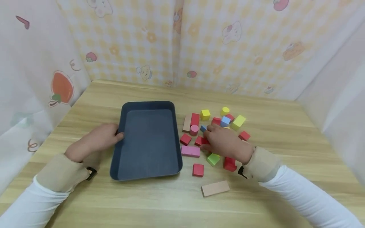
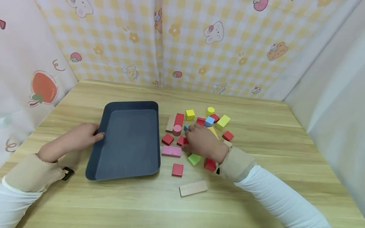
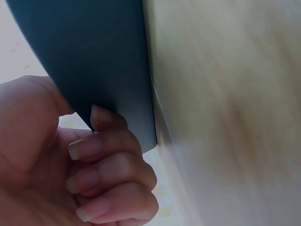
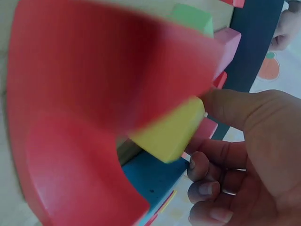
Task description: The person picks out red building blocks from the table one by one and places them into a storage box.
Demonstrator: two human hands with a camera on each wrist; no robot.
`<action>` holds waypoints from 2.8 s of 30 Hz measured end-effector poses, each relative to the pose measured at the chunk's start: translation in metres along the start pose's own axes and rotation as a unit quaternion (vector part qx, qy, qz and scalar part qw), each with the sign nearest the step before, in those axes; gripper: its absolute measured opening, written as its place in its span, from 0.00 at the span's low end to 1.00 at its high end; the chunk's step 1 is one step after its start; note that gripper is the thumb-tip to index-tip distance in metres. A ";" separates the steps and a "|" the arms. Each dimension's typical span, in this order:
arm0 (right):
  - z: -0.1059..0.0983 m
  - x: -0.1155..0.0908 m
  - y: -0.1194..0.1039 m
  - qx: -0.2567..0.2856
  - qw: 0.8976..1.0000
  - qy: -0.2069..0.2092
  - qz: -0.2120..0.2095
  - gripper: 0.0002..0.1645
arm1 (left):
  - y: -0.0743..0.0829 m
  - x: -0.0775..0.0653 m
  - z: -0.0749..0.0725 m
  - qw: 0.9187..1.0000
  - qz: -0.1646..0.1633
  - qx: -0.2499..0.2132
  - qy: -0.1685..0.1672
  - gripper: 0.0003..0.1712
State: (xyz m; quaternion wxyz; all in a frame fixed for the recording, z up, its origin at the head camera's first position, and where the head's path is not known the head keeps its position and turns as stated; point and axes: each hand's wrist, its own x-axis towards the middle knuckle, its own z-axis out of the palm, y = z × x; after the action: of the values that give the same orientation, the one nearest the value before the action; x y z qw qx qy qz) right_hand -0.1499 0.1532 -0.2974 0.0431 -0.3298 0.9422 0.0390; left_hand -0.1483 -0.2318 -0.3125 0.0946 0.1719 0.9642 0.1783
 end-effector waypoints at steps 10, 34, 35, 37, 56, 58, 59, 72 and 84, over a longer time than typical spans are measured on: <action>0.004 0.001 -0.002 -0.004 1.000 -0.004 0.000 0.19 | -0.002 -0.001 0.001 0.999 0.023 0.000 -0.031 0.18; -0.014 0.002 0.002 0.013 0.999 0.027 -0.023 0.18 | -0.004 0.002 -0.005 0.998 0.014 -0.053 -0.041 0.21; -0.016 0.003 0.002 0.013 0.999 0.027 -0.023 0.18 | -0.003 0.003 -0.004 0.998 0.015 -0.053 -0.043 0.20; -0.018 0.005 0.002 0.013 0.999 0.024 -0.022 0.17 | -0.001 0.004 -0.003 0.997 0.013 -0.052 -0.047 0.19; -0.056 0.048 -0.012 -0.037 0.997 0.044 -0.052 0.17 | 0.006 -0.002 0.001 0.996 -0.001 -0.032 -0.088 0.16; -0.058 0.054 -0.014 -0.046 0.996 0.044 -0.058 0.17 | 0.006 -0.003 0.002 0.996 -0.001 -0.028 -0.088 0.16; -0.059 0.056 -0.015 -0.049 0.996 0.041 -0.059 0.17 | 0.006 -0.003 0.002 0.996 -0.001 -0.026 -0.086 0.16; -0.068 0.089 -0.038 -0.079 0.994 0.015 -0.079 0.17 | 0.005 -0.005 0.005 0.997 0.000 -0.021 -0.080 0.16; -0.065 0.113 -0.050 -0.112 0.989 0.029 -0.092 0.17 | 0.005 -0.005 0.006 0.996 -0.003 -0.024 -0.086 0.17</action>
State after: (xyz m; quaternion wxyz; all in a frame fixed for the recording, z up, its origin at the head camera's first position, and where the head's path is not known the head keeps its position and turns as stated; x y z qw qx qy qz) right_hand -0.2100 0.0378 -0.2469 -0.0179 -0.4190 0.8983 0.1308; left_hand -0.1412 -0.2273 -0.3153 0.1819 0.1817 0.9484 0.1858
